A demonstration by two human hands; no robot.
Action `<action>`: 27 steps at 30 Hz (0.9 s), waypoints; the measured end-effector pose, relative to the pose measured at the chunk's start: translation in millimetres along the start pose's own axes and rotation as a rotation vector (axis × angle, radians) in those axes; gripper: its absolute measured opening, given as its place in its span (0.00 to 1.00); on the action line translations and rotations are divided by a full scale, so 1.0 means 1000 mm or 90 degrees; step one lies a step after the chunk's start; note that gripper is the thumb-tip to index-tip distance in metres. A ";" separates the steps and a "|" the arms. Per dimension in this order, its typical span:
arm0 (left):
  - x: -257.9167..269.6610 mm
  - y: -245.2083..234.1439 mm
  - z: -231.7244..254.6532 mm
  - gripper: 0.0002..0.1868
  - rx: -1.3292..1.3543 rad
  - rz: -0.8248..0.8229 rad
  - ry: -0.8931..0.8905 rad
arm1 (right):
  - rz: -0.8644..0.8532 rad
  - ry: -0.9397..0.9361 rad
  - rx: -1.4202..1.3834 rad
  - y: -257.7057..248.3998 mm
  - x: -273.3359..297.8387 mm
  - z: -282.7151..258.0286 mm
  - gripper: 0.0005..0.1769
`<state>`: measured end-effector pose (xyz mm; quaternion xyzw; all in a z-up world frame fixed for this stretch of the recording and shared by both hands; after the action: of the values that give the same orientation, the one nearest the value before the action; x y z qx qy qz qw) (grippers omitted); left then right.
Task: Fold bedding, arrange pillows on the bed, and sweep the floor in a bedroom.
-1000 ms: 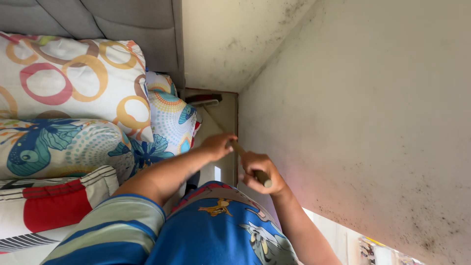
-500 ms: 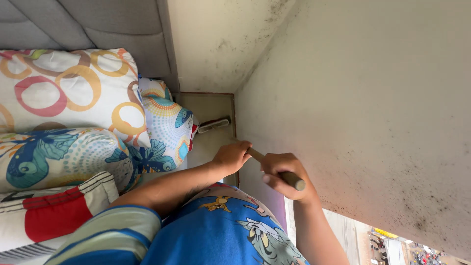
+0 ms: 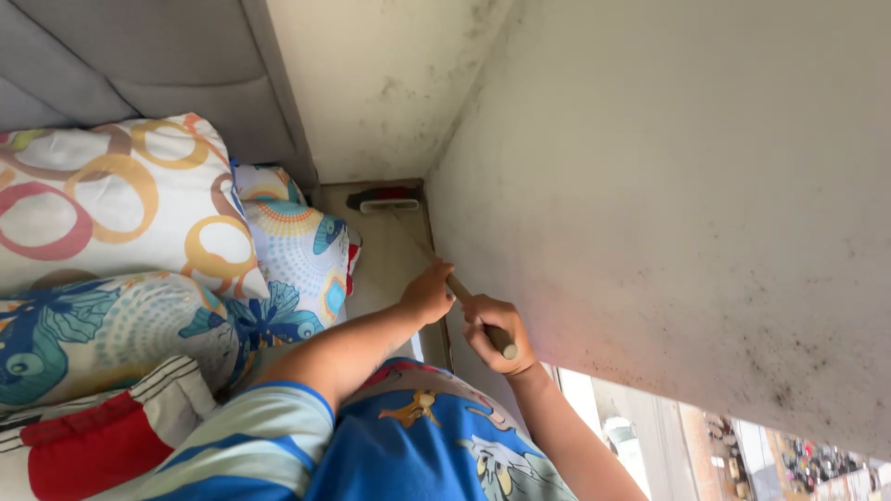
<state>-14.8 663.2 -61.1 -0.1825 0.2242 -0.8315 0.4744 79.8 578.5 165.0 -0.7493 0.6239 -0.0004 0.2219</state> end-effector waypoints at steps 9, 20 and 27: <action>0.040 -0.045 0.078 0.09 -0.007 -0.056 -0.044 | 0.033 0.131 -0.009 -0.016 0.003 -0.056 0.11; -0.005 -0.008 0.013 0.20 -0.020 0.120 0.047 | -0.082 -0.091 -0.009 -0.011 -0.003 -0.024 0.15; 0.004 0.020 -0.007 0.39 -0.035 -0.097 -0.115 | -0.043 0.063 -0.005 -0.001 0.029 0.000 0.14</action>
<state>-6.3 652.2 -77.7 -0.2861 0.1890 -0.8390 0.4226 86.9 551.8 157.7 -0.7700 0.6084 -0.0422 0.1876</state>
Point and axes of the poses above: each hand's wrist, its own x-axis away from the middle knuckle, its own y-axis out of the palm, z = x × y, the point moved 3 cm from there along -x, towards the middle knuckle, and after that the axes turned 1 degree about z, right-handed, at the moved point
